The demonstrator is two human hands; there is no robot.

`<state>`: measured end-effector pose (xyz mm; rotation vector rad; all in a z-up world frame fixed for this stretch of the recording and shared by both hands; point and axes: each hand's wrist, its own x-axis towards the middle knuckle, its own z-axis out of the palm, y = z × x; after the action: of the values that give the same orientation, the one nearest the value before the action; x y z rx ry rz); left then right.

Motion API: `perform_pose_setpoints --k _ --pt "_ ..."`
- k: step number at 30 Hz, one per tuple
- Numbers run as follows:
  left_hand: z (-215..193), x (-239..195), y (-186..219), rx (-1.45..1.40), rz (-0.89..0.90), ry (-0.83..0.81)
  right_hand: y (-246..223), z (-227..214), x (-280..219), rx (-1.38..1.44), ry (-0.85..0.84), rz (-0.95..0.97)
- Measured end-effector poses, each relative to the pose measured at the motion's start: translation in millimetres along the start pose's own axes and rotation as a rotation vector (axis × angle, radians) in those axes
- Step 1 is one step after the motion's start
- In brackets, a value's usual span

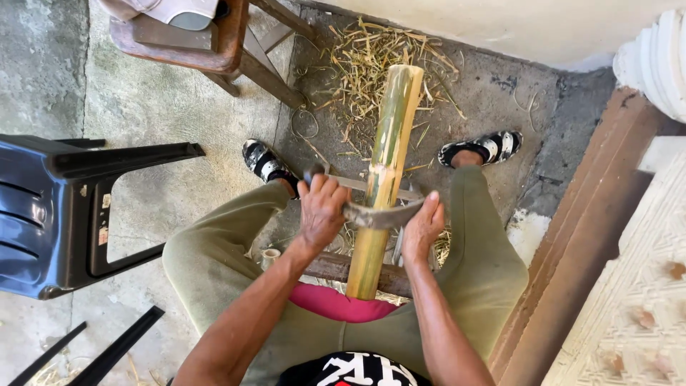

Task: Scrape the outer layer of a bamboo pole using a curved blade tool.

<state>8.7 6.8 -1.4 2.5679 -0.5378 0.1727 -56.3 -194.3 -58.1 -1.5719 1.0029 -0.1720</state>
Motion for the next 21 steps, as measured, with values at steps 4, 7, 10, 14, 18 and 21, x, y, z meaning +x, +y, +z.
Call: perform_pose_setpoints --k 4,7,10,14,18,21 --pt "4.8 66.2 -8.0 -0.02 0.073 0.056 -31.6 36.0 67.4 -0.082 0.066 -0.091" --pt "29.1 107.1 -24.8 0.102 0.08 0.102 -40.3 60.2 123.7 -0.001 0.055 -0.107" --pt "21.6 116.8 -18.1 0.13 0.047 0.066 -34.4 59.2 140.0 0.017 0.021 -0.118" --pt "5.3 67.3 -4.1 0.123 0.076 0.05 -53.2 32.5 72.4 -0.02 -0.063 0.012" --pt "-27.1 1.7 21.0 0.081 0.066 -0.088 4.1 -7.2 -9.1 0.113 -0.076 0.215" --pt "-35.4 -3.7 25.9 0.066 0.118 -0.103 2.4 -12.5 -27.2 0.058 -0.028 0.29"
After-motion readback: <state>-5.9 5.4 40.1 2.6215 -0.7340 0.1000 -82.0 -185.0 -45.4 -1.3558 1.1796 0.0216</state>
